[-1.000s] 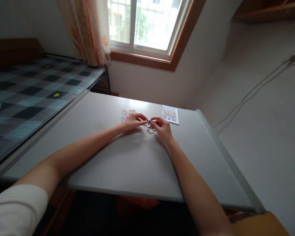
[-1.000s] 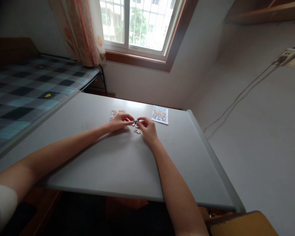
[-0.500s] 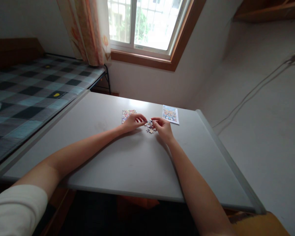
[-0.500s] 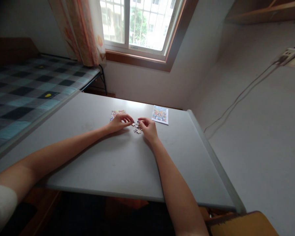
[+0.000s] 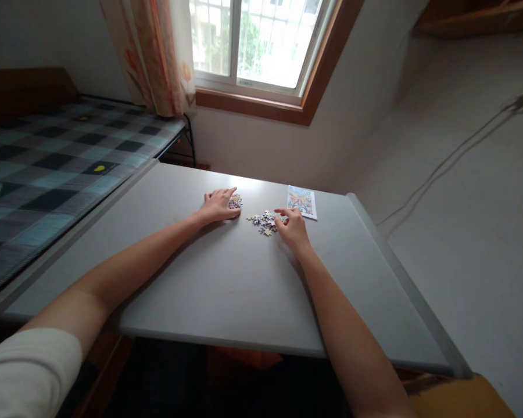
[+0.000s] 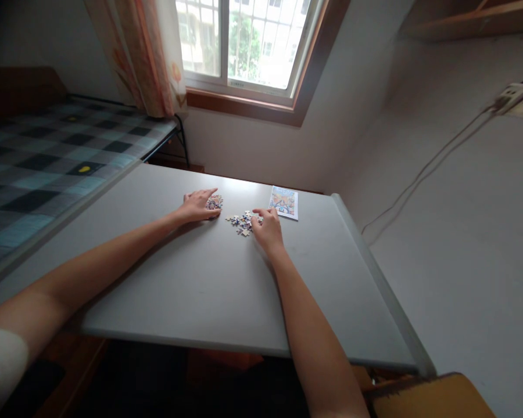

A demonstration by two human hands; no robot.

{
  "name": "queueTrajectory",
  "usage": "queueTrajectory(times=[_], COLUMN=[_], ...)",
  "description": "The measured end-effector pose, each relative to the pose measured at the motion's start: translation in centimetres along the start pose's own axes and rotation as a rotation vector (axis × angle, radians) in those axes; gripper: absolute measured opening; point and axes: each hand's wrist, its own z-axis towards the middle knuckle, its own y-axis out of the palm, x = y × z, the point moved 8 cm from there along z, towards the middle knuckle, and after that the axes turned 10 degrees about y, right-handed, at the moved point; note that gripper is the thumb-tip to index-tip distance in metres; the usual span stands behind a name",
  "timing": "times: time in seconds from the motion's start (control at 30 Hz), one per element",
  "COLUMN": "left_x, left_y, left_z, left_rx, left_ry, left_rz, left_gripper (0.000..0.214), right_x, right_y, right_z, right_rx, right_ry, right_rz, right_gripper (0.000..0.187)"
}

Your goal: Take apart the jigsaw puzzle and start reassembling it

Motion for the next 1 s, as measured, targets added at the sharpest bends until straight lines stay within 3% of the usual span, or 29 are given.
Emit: queueTrajectory(times=[0.4,0.67,0.8,1.0], left_x=[0.8,7.0,8.4,6.1], left_y=[-0.3,-1.3,-0.8,0.4], left_z=[0.3,-1.2,-1.7,-1.4], left_rx=[0.076,0.139,0.095,-0.036], left_ry=[0.08,0.453,0.456,0.28], left_rz=[-0.117,-0.231,-0.132,-0.055], left_gripper=[0.071,0.07,0.065,0.076], right_x=[-1.5,-1.8,-1.7,-2.2], right_y=[0.8,1.6,1.7,1.6], right_z=[-0.7,-0.9,-0.9,-1.0], right_rx=[-0.077,-0.172,-0.181,-0.163], right_ry=[-0.095,-0.024,0.013,-0.037], right_rz=[0.033,0.131,0.129,0.036], right_gripper=[0.024,0.03,0.031,0.028])
